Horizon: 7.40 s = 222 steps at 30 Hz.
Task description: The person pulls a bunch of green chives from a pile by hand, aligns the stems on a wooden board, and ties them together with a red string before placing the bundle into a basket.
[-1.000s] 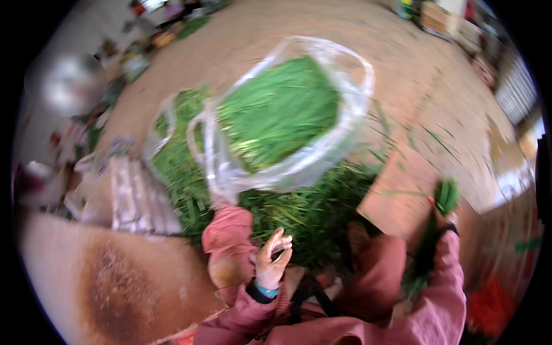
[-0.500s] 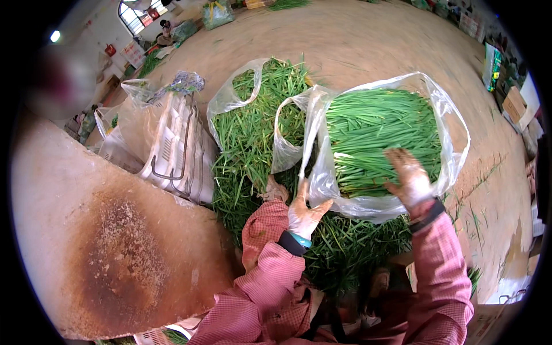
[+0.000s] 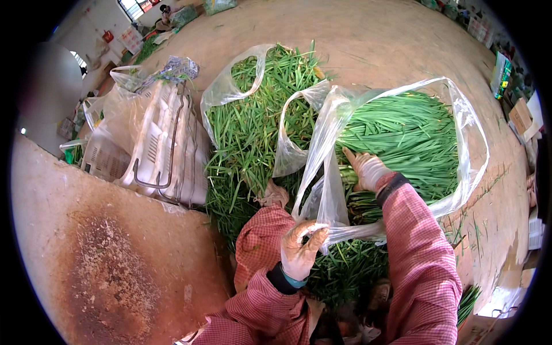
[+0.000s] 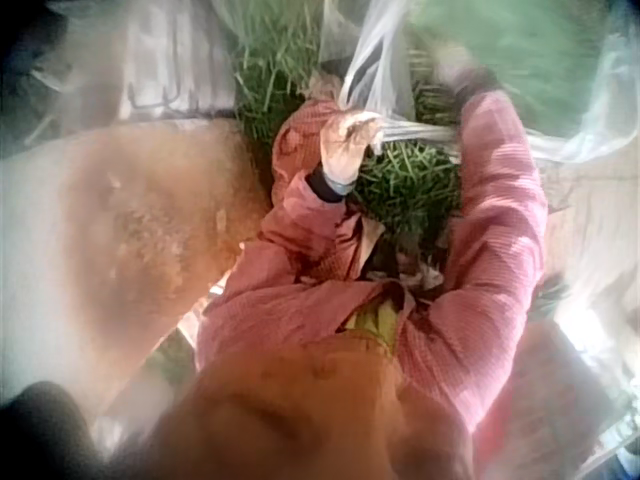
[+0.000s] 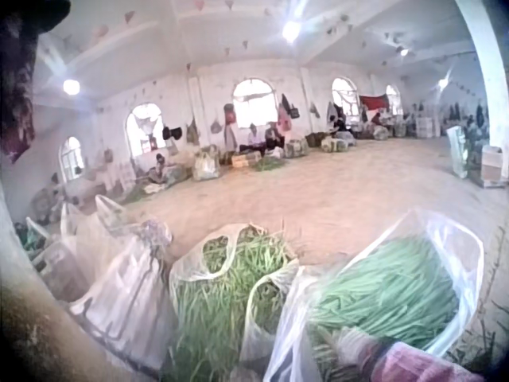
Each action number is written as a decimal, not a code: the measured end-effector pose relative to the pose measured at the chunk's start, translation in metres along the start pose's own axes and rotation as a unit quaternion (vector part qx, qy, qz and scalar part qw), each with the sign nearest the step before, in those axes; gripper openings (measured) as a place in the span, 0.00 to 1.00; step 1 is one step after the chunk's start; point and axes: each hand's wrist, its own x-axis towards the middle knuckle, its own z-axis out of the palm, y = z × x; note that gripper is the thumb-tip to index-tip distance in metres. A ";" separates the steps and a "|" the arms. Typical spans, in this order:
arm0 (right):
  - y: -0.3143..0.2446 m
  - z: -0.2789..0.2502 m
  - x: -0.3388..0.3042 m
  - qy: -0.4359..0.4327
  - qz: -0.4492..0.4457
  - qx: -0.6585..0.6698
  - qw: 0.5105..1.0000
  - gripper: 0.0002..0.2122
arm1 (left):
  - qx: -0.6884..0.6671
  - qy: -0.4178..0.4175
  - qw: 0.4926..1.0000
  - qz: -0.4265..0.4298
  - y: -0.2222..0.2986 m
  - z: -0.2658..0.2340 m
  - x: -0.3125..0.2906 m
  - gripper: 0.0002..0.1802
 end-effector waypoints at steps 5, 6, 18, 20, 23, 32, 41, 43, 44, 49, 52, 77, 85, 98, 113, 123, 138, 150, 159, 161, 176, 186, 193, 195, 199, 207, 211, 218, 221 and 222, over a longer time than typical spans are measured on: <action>0.001 0.029 -0.039 0.151 -0.011 0.011 0.988 0.28 | 0.027 -0.004 1.000 0.014 -0.001 -0.004 0.000 0.07; 0.011 0.034 -0.051 0.202 0.002 0.040 0.979 0.25 | 0.028 -0.004 1.000 0.013 -0.001 -0.003 0.000 0.07; 0.021 0.050 -0.090 0.164 -0.032 0.055 0.984 0.33 | -0.009 -0.001 1.000 -0.011 -0.010 -0.002 -0.002 0.07; 0.007 0.044 -0.093 0.149 -0.001 0.045 0.988 0.35 | -0.003 0.001 0.999 -0.034 -0.011 -0.005 -0.004 0.07; 0.010 0.052 -0.092 0.138 0.008 -0.019 0.990 0.31 | 0.004 -0.010 1.000 -0.029 -0.014 -0.003 -0.004 0.08; 0.050 0.042 -0.152 0.516 0.003 0.176 0.838 0.19 | -0.135 0.024 0.989 -0.061 -0.035 -0.004 -0.008 0.10; 0.072 -0.038 -0.257 0.688 0.007 0.501 0.524 0.11 | 0.003 0.092 0.996 -0.021 -0.022 -0.010 -0.017 0.37; 0.064 -0.050 -0.272 0.679 -0.013 0.499 0.538 0.11 | 0.057 0.108 0.986 0.110 -0.007 -0.001 -0.021 0.44; 0.060 -0.052 -0.278 0.661 -0.012 0.503 0.557 0.11 | 0.086 0.079 0.981 0.154 0.001 0.008 -0.022 0.46; 0.010 -0.049 -0.299 0.555 -0.016 0.578 0.598 0.14 | 0.134 -0.082 0.948 0.278 0.104 0.054 -0.024 0.58; -0.040 -0.045 -0.304 0.450 -0.087 0.753 0.473 0.12 | 0.090 -0.090 0.944 0.303 0.130 0.068 -0.035 0.49; -0.098 -0.013 -0.372 0.399 -0.030 0.674 0.621 0.15 | 0.238 -0.043 0.964 0.111 0.041 -0.092 -0.117 0.45; -0.226 -0.059 -0.306 0.112 -0.282 0.523 0.797 0.37 | -0.400 -0.105 0.902 -0.124 0.090 0.012 -0.199 0.31; -0.305 0.010 -0.271 0.246 -0.312 0.601 0.694 0.40 | -0.432 0.042 0.892 -0.130 0.146 -0.127 -0.182 0.26; -0.188 0.096 -0.327 0.421 -0.192 0.761 0.455 0.40 | 0.140 -0.394 0.885 -0.205 0.112 -0.131 -0.245 0.23; -0.136 0.165 -0.323 0.401 0.073 0.859 0.311 0.09 | 0.477 -0.246 0.839 0.087 0.143 -0.123 -0.236 0.35; -0.184 0.169 -0.315 0.388 -0.044 0.642 0.659 0.13 | 0.604 -0.276 0.725 0.179 0.168 -0.094 -0.229 0.38; -0.116 0.162 -0.381 0.389 -0.016 0.809 0.440 0.11 | 0.375 -0.342 0.856 -0.095 0.099 -0.150 -0.257 0.17; -0.197 0.136 -0.356 0.409 -0.248 0.420 0.772 0.16 | 0.329 -0.380 0.822 -0.268 0.127 -0.130 -0.254 0.12; -0.184 0.127 -0.357 0.343 -0.187 0.734 0.556 0.08 | 0.248 -0.393 0.798 -0.384 0.129 -0.135 -0.257 0.14; -0.121 0.170 -0.335 0.042 -0.192 0.776 0.599 0.35 | 0.035 -0.450 0.851 -0.268 0.041 -0.162 -0.305 0.22; -0.187 0.116 -0.306 0.146 -0.117 0.913 0.363 0.08 | -0.036 -0.439 0.776 -0.452 0.103 -0.132 -0.293 0.23; -0.061 0.151 -0.332 0.432 0.138 0.800 0.392 0.08 | -0.084 -0.348 0.809 -0.467 0.125 -0.114 -0.296 0.22; -0.077 0.127 -0.366 0.295 0.042 0.762 0.575 0.08 | -0.084 -0.351 0.804 -0.472 0.122 -0.118 -0.296 0.22; -0.130 0.108 -0.385 0.192 -0.144 0.678 0.695 0.15 | -0.070 -0.369 0.799 -0.470 0.119 -0.120 -0.295 0.22; -0.148 0.109 -0.364 0.165 -0.196 0.527 0.810 0.08 | -0.060 -0.363 0.803 -0.469 0.121 -0.124 -0.302 0.22; -0.133 0.114 -0.366 0.248 -0.165 0.552 0.779 0.08 | -0.062 -0.365 0.802 -0.469 0.118 -0.120 -0.303 0.22; -0.145 0.119 -0.368 0.148 -0.202 0.527 0.812 0.14 | -0.065 -0.369 0.799 -0.470 0.115 -0.116 -0.303 0.22; -0.158 0.120 -0.364 0.250 -0.169 0.307 0.903 0.11 | -0.067 -0.363 0.799 -0.474 0.115 -0.118 -0.306 0.22; -0.162 0.120 -0.365 0.285 -0.163 0.259 0.909 0.09 | -0.067 -0.360 0.800 -0.475 0.116 -0.119 -0.307 0.22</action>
